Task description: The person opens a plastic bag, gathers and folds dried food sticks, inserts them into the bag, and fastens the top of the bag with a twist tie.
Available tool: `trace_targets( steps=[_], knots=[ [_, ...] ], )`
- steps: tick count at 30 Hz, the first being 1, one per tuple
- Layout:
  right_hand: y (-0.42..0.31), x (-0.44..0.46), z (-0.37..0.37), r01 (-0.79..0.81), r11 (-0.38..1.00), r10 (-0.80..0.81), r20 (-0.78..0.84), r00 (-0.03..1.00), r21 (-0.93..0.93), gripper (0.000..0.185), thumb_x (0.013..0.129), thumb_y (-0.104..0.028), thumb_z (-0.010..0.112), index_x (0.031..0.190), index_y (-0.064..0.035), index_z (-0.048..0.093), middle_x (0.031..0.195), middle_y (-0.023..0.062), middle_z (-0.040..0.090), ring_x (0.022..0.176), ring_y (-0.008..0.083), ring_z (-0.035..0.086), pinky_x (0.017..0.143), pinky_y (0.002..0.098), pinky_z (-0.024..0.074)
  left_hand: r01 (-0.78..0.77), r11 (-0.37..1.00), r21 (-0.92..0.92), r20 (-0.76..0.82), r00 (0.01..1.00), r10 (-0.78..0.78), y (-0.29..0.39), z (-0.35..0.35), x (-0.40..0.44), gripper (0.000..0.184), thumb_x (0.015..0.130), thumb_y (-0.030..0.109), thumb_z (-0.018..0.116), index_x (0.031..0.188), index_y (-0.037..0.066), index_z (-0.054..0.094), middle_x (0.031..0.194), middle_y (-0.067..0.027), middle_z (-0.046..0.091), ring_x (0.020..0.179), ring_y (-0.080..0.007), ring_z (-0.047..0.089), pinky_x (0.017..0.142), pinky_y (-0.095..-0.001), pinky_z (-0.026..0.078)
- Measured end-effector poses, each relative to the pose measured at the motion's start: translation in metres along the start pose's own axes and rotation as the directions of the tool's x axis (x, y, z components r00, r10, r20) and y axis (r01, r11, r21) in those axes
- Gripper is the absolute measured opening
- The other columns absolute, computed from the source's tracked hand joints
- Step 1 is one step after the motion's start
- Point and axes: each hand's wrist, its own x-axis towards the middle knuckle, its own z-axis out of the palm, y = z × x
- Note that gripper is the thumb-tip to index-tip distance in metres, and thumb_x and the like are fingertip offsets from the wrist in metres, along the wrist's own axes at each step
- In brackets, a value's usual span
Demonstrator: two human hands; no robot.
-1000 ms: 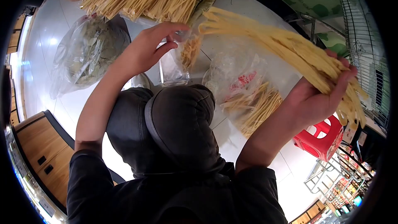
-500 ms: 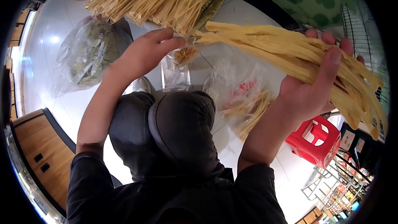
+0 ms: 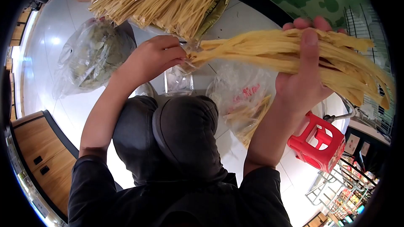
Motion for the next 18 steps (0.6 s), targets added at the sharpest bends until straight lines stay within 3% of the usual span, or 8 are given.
trace_targets(
  steps=[4,6,10,13,16,18],
  knots=[
    [0.009,-0.008,0.01,-0.015,0.989,-0.01,0.161,0.987,0.149,0.041,0.087,0.011,0.066,0.122,0.0017,0.047,0.108,0.0185,0.066,0.089,0.0266,0.068,0.077,0.0433,0.0606,-0.004,1.0,-0.005,-0.011,1.0,0.004,-0.002,0.0,-0.001,0.018,0.079,0.015,0.073,0.093,0.009,0.064,0.09,-0.0073,0.06,0.088,-0.0309,0.063,0.076,-0.0413,0.053],
    [0.021,-0.01,0.011,-0.042,0.997,0.055,0.189,0.981,-0.072,0.041,0.086,0.01,0.068,0.121,0.002,0.048,0.107,0.0194,0.067,0.089,0.0255,0.07,0.079,0.0392,0.0601,-0.027,0.999,-0.045,-0.016,1.0,0.026,-0.001,0.0,-0.001,0.016,0.079,0.016,0.073,0.091,0.009,0.064,0.088,-0.0069,0.06,0.086,-0.0307,0.063,0.076,-0.0411,0.053],
    [0.037,-0.019,0.03,-0.11,0.976,0.145,0.185,0.972,-0.187,0.041,0.086,0.009,0.069,0.121,0.0028,0.048,0.107,0.019,0.069,0.089,0.0235,0.071,0.081,0.0364,0.0597,-0.034,0.998,-0.062,-0.023,0.999,0.032,-0.001,0.0,0.0,0.013,0.079,0.014,0.072,0.087,0.009,0.064,0.086,-0.0067,0.06,0.085,-0.0307,0.063,0.075,-0.0416,0.053],
    [0.042,-0.025,0.041,-0.21,0.964,0.233,0.137,0.963,-0.165,0.04,0.087,0.008,0.069,0.121,0.0045,0.049,0.108,0.0182,0.069,0.09,0.0219,0.07,0.082,0.0347,0.0594,-0.016,0.998,-0.065,-0.018,1.0,0.015,-0.004,0.001,-0.001,0.012,0.079,0.013,0.072,0.086,0.008,0.064,0.086,-0.0065,0.06,0.083,-0.0304,0.063,0.073,-0.0417,0.053],
    [0.053,-0.019,0.038,-0.193,0.946,0.221,0.082,0.972,-0.262,0.042,0.088,0.012,0.065,0.124,0.0072,0.045,0.114,0.0228,0.064,0.093,0.0285,0.069,0.081,0.0405,0.0611,0.055,0.997,-0.054,-0.009,0.998,-0.056,-0.005,0.001,-0.003,0.01,0.08,0.012,0.071,0.087,0.009,0.064,0.087,-0.0061,0.06,0.081,-0.0301,0.063,0.07,-0.0416,0.052],
    [0.056,-0.01,0.037,-0.236,0.95,0.217,-0.113,0.97,-0.202,0.043,0.088,0.011,0.065,0.126,0.0074,0.044,0.117,0.0233,0.062,0.097,0.0294,0.068,0.082,0.0411,0.062,0.067,0.993,-0.099,-0.04,0.997,-0.072,-0.007,0.003,-0.005,0.008,0.083,0.013,0.069,0.089,0.01,0.064,0.089,-0.0057,0.059,0.079,-0.0303,0.063,0.068,-0.0408,0.052]
  ],
)
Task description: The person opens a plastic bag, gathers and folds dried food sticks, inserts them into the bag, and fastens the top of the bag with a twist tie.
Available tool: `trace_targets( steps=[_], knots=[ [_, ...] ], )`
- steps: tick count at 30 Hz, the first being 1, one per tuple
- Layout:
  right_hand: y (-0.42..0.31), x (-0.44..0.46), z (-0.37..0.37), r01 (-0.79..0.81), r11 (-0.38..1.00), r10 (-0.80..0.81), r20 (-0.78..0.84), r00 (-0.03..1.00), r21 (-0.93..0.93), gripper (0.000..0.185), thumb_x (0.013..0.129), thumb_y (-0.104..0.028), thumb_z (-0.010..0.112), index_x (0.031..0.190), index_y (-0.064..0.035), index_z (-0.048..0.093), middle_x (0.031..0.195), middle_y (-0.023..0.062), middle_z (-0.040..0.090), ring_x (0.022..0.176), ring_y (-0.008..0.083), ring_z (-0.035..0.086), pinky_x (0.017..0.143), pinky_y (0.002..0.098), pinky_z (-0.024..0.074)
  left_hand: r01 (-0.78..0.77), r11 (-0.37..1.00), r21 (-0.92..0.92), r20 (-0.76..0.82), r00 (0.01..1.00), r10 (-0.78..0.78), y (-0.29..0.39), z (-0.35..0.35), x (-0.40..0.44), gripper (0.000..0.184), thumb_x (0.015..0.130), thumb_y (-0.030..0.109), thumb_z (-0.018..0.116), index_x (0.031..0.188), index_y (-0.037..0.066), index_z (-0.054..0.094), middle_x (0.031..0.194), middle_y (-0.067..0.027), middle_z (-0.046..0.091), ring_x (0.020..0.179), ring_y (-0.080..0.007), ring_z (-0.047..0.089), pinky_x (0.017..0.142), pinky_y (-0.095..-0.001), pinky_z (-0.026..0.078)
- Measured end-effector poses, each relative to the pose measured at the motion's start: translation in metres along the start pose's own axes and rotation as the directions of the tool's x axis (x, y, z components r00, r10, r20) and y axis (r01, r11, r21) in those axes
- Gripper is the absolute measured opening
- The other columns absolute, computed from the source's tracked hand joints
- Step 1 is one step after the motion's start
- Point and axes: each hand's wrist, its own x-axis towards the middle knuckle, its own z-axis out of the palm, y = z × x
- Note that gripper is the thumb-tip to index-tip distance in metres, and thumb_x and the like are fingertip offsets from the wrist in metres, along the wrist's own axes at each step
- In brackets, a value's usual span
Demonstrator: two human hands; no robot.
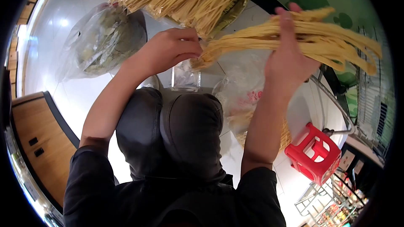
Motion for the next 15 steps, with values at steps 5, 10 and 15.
trace_targets(
  steps=[5,10,15],
  knots=[
    [-0.004,0.02,-0.005,-0.009,1.0,0.008,-0.108,0.994,-0.013,0.04,0.087,0.013,0.063,0.123,0.0092,0.046,0.116,0.0228,0.063,0.093,0.0285,0.067,0.079,0.0404,0.0612,0.031,0.996,-0.086,0.059,0.998,-0.026,-0.006,-0.001,-0.004,0.009,0.086,0.01,0.066,0.095,0.012,0.066,0.091,-0.0053,0.058,0.083,-0.0298,0.063,0.071,-0.0403,0.051],
    [0.008,0.04,-0.027,-0.106,0.99,0.117,-0.131,0.984,0.088,0.04,0.089,0.011,0.063,0.125,0.0076,0.047,0.117,0.0205,0.061,0.095,0.027,0.066,0.079,0.0407,0.0599,0.066,0.992,-0.104,0.09,0.994,-0.057,-0.004,-0.002,-0.004,0.016,0.087,0.007,0.063,0.1,0.014,0.069,0.093,-0.006,0.058,0.086,-0.0297,0.063,0.074,-0.04,0.051],
    [0.007,0.051,-0.042,-0.151,0.981,0.174,-0.197,0.965,0.125,0.039,0.09,0.01,0.064,0.125,0.0074,0.048,0.118,0.0196,0.062,0.094,0.0274,0.066,0.08,0.0415,0.0603,0.074,0.993,-0.097,0.067,0.996,-0.067,-0.004,-0.003,-0.004,0.025,0.081,-0.003,0.065,0.098,0.014,0.071,0.093,-0.0071,0.059,0.086,-0.0299,0.064,0.073,-0.0409,0.052]
  ],
)
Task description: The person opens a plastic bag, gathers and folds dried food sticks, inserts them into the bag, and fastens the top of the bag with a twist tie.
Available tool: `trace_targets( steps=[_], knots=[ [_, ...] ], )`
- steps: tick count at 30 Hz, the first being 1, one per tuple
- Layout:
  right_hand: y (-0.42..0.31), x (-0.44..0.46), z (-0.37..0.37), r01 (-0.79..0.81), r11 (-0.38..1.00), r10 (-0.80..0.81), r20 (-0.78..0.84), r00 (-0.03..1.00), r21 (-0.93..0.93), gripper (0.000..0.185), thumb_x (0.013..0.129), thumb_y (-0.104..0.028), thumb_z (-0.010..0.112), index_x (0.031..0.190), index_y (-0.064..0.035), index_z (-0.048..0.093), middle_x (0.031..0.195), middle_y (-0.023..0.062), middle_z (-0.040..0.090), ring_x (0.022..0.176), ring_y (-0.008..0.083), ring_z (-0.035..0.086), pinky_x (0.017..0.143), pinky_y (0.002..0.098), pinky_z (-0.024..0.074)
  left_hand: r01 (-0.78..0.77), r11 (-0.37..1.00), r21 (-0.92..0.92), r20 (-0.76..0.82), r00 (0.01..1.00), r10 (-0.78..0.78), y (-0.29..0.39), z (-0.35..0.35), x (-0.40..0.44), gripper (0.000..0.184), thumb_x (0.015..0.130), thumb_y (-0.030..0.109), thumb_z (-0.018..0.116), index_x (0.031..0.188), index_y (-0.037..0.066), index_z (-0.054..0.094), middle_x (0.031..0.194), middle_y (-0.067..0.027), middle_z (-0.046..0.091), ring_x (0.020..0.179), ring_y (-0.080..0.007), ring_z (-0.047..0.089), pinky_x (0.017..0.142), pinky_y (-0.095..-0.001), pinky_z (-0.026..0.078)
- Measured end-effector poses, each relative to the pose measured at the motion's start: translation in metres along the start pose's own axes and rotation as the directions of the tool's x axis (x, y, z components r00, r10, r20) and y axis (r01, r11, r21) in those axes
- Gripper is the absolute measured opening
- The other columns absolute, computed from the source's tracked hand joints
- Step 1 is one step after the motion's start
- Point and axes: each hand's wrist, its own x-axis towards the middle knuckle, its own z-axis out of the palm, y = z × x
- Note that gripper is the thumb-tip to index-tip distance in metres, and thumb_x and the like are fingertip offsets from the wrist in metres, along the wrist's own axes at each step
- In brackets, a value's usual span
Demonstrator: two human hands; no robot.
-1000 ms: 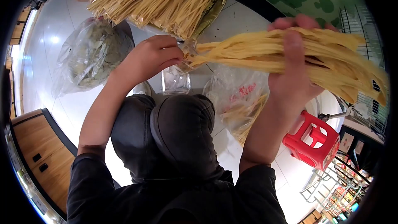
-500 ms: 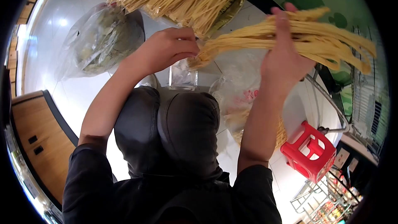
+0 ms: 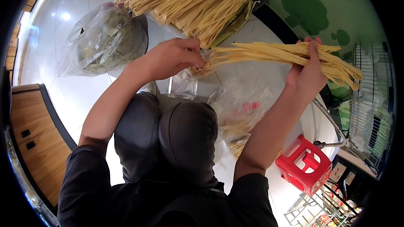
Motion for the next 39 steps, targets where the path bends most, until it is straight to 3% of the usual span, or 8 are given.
trace_targets(
  steps=[5,10,14,20,32,34,36,39],
  knots=[
    [0.0,-0.017,0.013,0.037,0.999,-0.036,0.068,0.997,-0.012,0.04,0.09,0.01,0.064,0.127,0.0063,0.047,0.117,0.0201,0.062,0.095,0.0277,0.066,0.08,0.0428,0.0607,-0.022,1.0,0.018,0.003,1.0,0.022,0.001,-0.001,0.002,0.02,0.082,-0.001,0.067,0.096,0.012,0.071,0.091,-0.0061,0.06,0.086,-0.0292,0.064,0.073,-0.0407,0.052],
    [0.02,-0.05,0.026,0.081,0.996,-0.052,0.432,0.9,-0.049,0.05,0.088,0.013,0.064,0.132,0.0029,0.041,0.121,0.0223,0.059,0.099,0.0281,0.066,0.084,0.0439,0.0598,-0.04,0.999,-0.033,-0.04,0.998,0.038,-0.001,-0.001,0.001,0.01,0.084,0.005,0.068,0.093,0.009,0.069,0.09,-0.0054,0.061,0.085,-0.0288,0.064,0.072,-0.0407,0.052],
    [0.027,-0.065,0.043,0.134,0.971,-0.017,0.501,0.865,-0.2,0.053,0.087,0.012,0.066,0.132,0.0052,0.04,0.117,0.0242,0.061,0.098,0.0275,0.067,0.083,0.0411,0.0602,0.023,0.999,-0.028,-0.024,0.999,-0.024,0.002,-0.002,0.002,0.008,0.087,0.009,0.068,0.094,0.008,0.064,0.093,-0.0053,0.062,0.085,-0.0292,0.064,0.072,-0.0407,0.052],
    [0.032,-0.053,0.053,-0.023,0.988,0.066,0.284,0.957,-0.152,0.049,0.089,0.01,0.065,0.132,0.0065,0.041,0.119,0.0231,0.062,0.097,0.0271,0.067,0.083,0.042,0.0609,0.021,0.997,-0.069,-0.091,0.995,-0.027,0.0,-0.002,0.002,0.012,0.088,0.01,0.068,0.098,0.007,0.061,0.092,-0.0071,0.061,0.086,-0.0299,0.064,0.073,-0.041,0.051],
    [0.064,-0.059,0.033,-0.045,0.971,0.142,0.418,0.898,-0.233,0.05,0.089,0.01,0.066,0.132,0.0035,0.04,0.12,0.0191,0.062,0.095,0.025,0.067,0.086,0.038,0.0582,0.045,0.993,-0.106,-0.182,0.981,-0.064,-0.01,0.001,0.0,0.011,0.089,0.012,0.065,0.092,0.006,0.057,0.089,-0.0083,0.059,0.079,-0.0312,0.061,0.068,-0.0406,0.047],
    [0.072,-0.041,0.017,-0.032,0.993,0.087,0.502,0.86,-0.116,0.048,0.092,0.009,0.062,0.134,0.0003,0.039,0.12,0.0188,0.058,0.1,0.0296,0.065,0.093,0.0484,0.0555,0.067,0.99,-0.122,-0.203,0.975,-0.091,-0.013,0.001,-0.001,0.012,0.089,0.011,0.066,0.092,0.005,0.056,0.089,-0.0084,0.059,0.079,-0.0307,0.061,0.069,-0.0401,0.048],
    [0.071,-0.029,0.007,-0.072,0.996,0.087,0.564,0.821,-0.049,0.049,0.092,0.007,0.063,0.133,-0.0062,0.041,0.116,0.0128,0.057,0.098,0.0269,0.064,0.096,0.0493,0.0516,0.021,0.982,-0.19,-0.228,0.972,-0.064,-0.016,0.001,-0.001,0.014,0.086,0.008,0.069,0.093,0.005,0.057,0.089,-0.0088,0.059,0.079,-0.0297,0.062,0.07,-0.0399,0.048],
    [0.072,-0.019,0.003,-0.192,0.975,0.03,0.781,0.624,0.115,0.045,0.091,0.0,0.069,0.128,-0.0119,0.046,0.111,0.0053,0.058,0.098,0.0228,0.06,0.098,0.0475,0.0478,-0.005,0.975,-0.222,-0.234,0.971,-0.049,-0.016,0.003,0.0,0.017,0.084,0.006,0.071,0.093,0.004,0.057,0.089,-0.0096,0.059,0.08,-0.0291,0.062,0.07,-0.0394,0.049]
  ],
)
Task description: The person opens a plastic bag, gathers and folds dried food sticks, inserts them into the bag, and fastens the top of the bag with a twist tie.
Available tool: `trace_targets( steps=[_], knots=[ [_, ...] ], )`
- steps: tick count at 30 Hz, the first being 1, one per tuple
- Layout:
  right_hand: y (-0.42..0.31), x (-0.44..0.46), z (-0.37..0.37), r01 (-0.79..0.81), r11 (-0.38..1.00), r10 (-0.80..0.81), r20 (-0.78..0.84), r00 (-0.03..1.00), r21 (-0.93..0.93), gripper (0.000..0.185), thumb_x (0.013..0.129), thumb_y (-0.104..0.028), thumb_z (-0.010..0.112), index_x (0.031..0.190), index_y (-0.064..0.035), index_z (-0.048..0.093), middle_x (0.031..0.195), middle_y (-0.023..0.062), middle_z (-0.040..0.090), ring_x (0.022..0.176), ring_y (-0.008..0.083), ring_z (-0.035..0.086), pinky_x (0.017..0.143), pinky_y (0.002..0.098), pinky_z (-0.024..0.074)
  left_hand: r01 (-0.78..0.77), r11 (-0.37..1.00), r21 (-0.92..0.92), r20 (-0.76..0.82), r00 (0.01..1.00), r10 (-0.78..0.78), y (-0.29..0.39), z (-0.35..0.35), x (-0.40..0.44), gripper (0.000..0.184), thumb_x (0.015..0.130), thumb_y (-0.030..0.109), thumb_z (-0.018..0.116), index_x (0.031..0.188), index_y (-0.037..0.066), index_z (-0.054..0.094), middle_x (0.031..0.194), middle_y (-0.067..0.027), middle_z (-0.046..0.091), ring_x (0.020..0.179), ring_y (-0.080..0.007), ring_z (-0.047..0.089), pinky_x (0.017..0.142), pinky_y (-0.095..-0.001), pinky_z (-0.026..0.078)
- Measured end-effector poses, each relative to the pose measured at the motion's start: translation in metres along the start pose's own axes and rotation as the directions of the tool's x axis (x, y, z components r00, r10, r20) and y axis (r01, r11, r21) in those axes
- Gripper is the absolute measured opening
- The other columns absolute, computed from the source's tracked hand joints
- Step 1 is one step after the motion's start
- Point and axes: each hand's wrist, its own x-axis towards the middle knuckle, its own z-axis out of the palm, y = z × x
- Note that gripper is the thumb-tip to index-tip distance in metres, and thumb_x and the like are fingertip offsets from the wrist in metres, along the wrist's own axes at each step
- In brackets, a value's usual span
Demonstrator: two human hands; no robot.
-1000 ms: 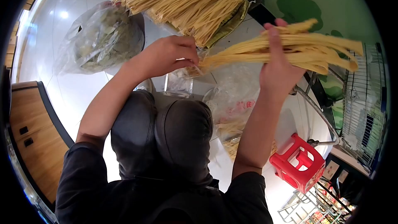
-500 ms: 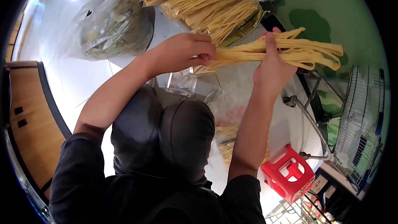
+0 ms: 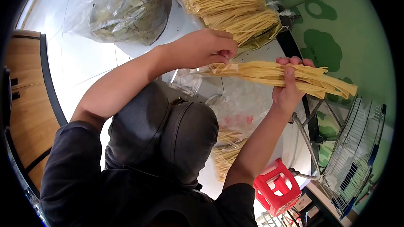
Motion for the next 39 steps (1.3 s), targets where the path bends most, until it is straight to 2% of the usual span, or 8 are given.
trace_targets(
  steps=[7,10,23,27,29,30,33,39],
  knots=[
    [0.022,0.007,0.032,-0.169,0.984,0.159,0.138,0.978,0.062,0.043,0.087,0.005,0.07,0.123,-0.0072,0.051,0.111,0.0089,0.064,0.108,0.0272,0.063,0.103,0.0465,0.0468,-0.006,1.0,-0.003,0.01,1.0,0.006,-0.002,0.004,0.001,0.015,0.084,0.005,0.071,0.094,0.003,0.059,0.089,-0.0103,0.06,0.081,-0.0292,0.063,0.071,-0.039,0.05],
    [0.019,0.008,0.046,-0.242,0.859,0.351,0.174,0.92,-0.451,0.051,0.083,0.004,0.074,0.128,-0.0009,0.05,0.128,0.0132,0.062,0.118,0.0209,0.06,0.105,0.034,0.0438,-0.02,0.999,-0.026,0.008,1.0,0.02,-0.002,0.004,0.001,0.015,0.084,0.004,0.071,0.094,0.003,0.059,0.089,-0.0103,0.06,0.081,-0.029,0.063,0.072,-0.0391,0.05],
    [0.0,0.008,0.041,-0.263,0.953,0.208,-0.305,0.929,-0.151,0.041,0.094,0.0,0.066,0.132,0.0023,0.051,0.124,0.0167,0.062,0.116,0.0255,0.06,0.101,0.0362,0.0479,0.023,0.998,-0.051,-0.015,1.0,-0.023,-0.008,0.003,0.0,0.018,0.083,0.003,0.073,0.092,0.002,0.057,0.088,-0.01,0.06,0.08,-0.0274,0.063,0.072,-0.0379,0.05],
    [0.006,0.0,0.047,-0.416,0.899,0.396,-0.155,0.905,-0.137,0.047,0.092,-0.005,0.07,0.134,0.0018,0.051,0.132,0.017,0.059,0.121,0.0256,0.057,0.103,0.0374,0.047,0.04,0.999,-0.035,-0.004,0.999,-0.04,-0.007,0.0,-0.001,0.018,0.083,0.004,0.073,0.091,0.002,0.057,0.087,-0.0099,0.06,0.08,-0.0271,0.062,0.072,-0.0382,0.05],
    [0.001,-0.007,0.048,-0.281,0.713,0.478,0.152,0.865,-0.642,0.064,0.089,-0.012,0.075,0.143,0.0006,0.043,0.14,0.0167,0.054,0.128,0.0265,0.053,0.107,0.0401,0.0445,0.018,0.999,-0.029,-0.011,1.0,-0.019,-0.007,-0.001,-0.001,0.018,0.083,0.004,0.073,0.09,0.002,0.057,0.087,-0.0098,0.061,0.081,-0.027,0.062,0.072,-0.0382,0.05],
    [0.0,-0.006,0.048,-0.279,0.713,0.479,0.156,0.864,-0.643,0.064,0.089,-0.012,0.075,0.143,0.0006,0.043,0.14,0.0167,0.054,0.128,0.0265,0.053,0.107,0.0401,0.0445,-0.004,1.0,-0.023,-0.013,1.0,0.004,-0.008,-0.001,-0.001,0.018,0.082,0.004,0.073,0.09,0.002,0.057,0.087,-0.0098,0.061,0.081,-0.027,0.062,0.072,-0.0382,0.05],
    [-0.001,-0.001,0.043,-0.225,0.974,0.226,0.075,0.971,-0.032,0.067,0.09,-0.016,0.075,0.146,-0.0021,0.042,0.145,0.0129,0.051,0.13,0.0206,0.049,0.109,0.0358,0.0403,0.009,0.999,-0.052,-0.017,1.0,-0.01,-0.009,0.0,-0.002,0.018,0.082,0.004,0.073,0.09,0.002,0.058,0.086,-0.01,0.061,0.081,-0.0272,0.062,0.072,-0.0385,0.05],
    [0.011,-0.004,0.062,-0.22,0.83,0.325,0.124,0.937,-0.513,0.022,0.102,-0.015,0.057,0.117,-0.0004,0.062,0.131,0.0158,0.062,0.135,0.0252,0.048,0.109,0.0353,0.038,0.072,0.997,-0.036,0.032,0.997,-0.071,-0.008,0.001,0.001,0.017,0.081,0.004,0.073,0.089,0.002,0.058,0.085,-0.0103,0.061,0.08,-0.0276,0.062,0.071,-0.0393,0.049]
  ],
)
